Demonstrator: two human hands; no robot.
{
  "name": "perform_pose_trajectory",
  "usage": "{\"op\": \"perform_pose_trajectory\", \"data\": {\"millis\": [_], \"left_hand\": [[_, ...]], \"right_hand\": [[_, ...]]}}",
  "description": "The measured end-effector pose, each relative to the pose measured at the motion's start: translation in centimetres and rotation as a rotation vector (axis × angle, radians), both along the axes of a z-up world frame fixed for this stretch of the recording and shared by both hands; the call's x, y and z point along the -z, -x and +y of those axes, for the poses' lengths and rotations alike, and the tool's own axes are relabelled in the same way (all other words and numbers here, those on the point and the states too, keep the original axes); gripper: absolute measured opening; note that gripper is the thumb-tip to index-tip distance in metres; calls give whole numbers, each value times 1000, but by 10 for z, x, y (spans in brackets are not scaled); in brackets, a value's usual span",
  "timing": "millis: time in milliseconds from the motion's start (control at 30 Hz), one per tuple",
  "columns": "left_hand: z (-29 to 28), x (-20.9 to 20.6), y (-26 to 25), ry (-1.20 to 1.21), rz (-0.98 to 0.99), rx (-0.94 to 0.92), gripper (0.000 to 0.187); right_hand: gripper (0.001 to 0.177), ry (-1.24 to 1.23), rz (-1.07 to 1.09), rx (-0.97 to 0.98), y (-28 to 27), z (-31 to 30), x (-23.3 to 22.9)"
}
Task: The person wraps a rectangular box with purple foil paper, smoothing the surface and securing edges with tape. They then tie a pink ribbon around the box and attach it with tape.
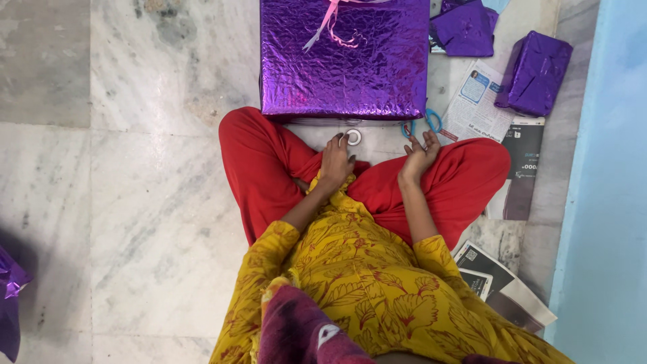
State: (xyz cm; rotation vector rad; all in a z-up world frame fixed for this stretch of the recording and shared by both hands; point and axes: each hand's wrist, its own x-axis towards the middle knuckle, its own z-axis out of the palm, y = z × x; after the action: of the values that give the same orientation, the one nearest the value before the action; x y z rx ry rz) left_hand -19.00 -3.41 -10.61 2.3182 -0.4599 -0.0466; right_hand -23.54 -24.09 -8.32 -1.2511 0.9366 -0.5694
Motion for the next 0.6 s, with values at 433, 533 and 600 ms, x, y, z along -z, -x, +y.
{"op": "perform_pose_trajectory", "data": {"millis": [433, 533, 600], "left_hand": [[-33, -12, -11, 9, 287, 84, 66], [-20, -78, -4, 438, 242, 176, 57], [-13, -122, -4, 564, 189, 204, 57]], "right_hand": [[29, 46, -169, -157, 16, -7, -48], [23, 123, -355, -320, 17, -11, -91], [25, 126, -417, -476, 18, -16, -124]]}}
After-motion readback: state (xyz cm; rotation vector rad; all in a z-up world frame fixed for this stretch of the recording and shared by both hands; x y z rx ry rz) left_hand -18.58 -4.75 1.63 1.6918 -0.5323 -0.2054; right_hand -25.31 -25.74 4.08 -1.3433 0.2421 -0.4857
